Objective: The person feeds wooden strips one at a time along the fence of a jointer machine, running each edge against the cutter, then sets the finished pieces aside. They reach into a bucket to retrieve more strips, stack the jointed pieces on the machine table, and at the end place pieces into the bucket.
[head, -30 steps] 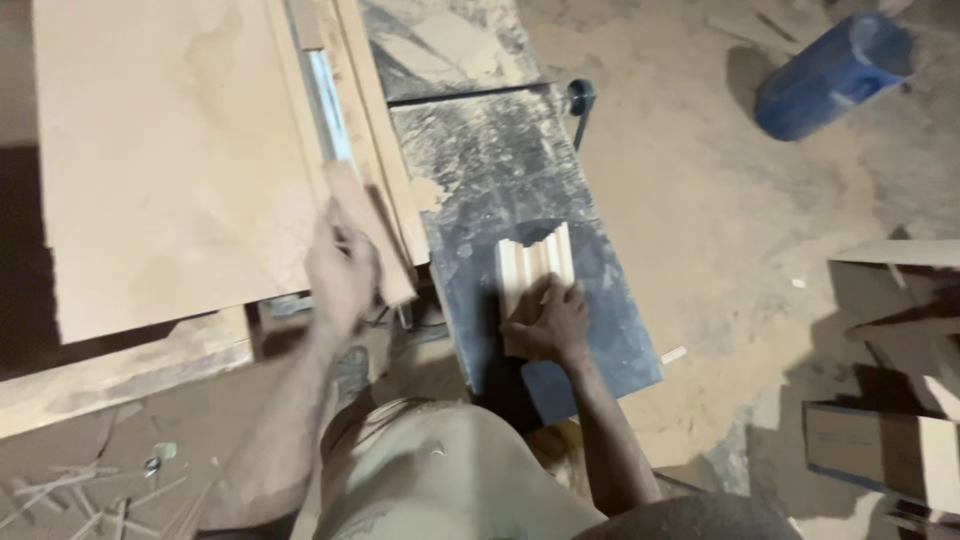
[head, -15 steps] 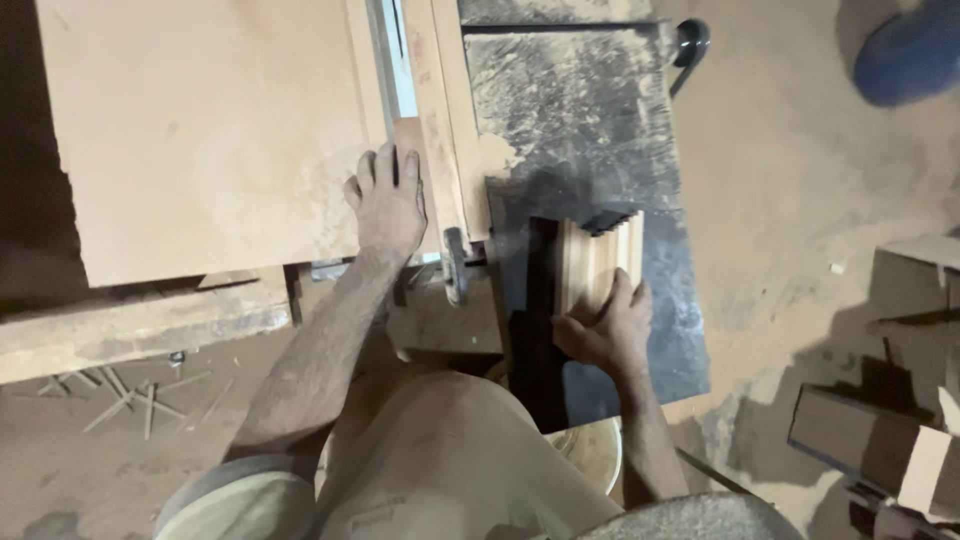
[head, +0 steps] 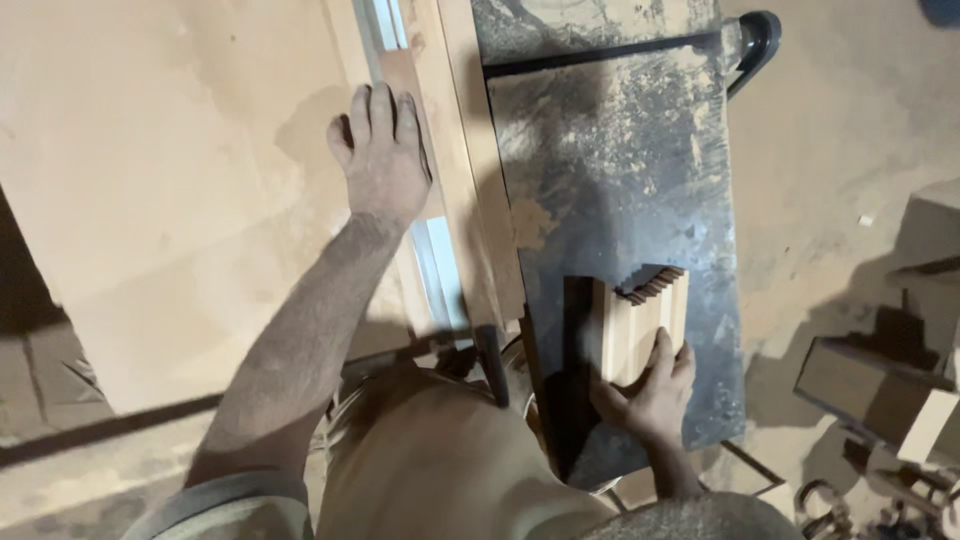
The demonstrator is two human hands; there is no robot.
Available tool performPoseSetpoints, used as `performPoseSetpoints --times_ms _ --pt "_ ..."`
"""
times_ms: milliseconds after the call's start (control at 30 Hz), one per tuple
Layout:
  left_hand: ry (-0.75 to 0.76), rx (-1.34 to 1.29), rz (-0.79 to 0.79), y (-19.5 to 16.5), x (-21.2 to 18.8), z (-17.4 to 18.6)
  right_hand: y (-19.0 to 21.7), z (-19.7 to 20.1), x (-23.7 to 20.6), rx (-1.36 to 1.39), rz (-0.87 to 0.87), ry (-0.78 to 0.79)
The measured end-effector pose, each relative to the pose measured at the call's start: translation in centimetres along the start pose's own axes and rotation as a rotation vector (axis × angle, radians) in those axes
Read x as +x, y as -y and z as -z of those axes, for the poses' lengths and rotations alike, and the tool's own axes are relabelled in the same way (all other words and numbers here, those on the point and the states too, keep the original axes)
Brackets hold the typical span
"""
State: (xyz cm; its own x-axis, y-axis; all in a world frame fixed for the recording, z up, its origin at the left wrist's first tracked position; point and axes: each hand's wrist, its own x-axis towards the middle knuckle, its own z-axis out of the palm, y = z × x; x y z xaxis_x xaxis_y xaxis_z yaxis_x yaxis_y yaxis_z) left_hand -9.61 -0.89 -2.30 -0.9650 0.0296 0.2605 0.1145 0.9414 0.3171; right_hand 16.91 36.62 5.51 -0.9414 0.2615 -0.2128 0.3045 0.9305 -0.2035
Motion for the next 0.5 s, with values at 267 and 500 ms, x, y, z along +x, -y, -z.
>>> performPoseSetpoints --times_ms 267,500 --pt "0.059 -0.043 -0.031 5.8 11.8 -3.6 1.1 0.9 0.6 0.009 -0.052 0.012" --pt "-0.059 -0.114 0.005 6.5 23.0 0.4 2.5 3.1 0.3 0.035 -0.106 0.037"
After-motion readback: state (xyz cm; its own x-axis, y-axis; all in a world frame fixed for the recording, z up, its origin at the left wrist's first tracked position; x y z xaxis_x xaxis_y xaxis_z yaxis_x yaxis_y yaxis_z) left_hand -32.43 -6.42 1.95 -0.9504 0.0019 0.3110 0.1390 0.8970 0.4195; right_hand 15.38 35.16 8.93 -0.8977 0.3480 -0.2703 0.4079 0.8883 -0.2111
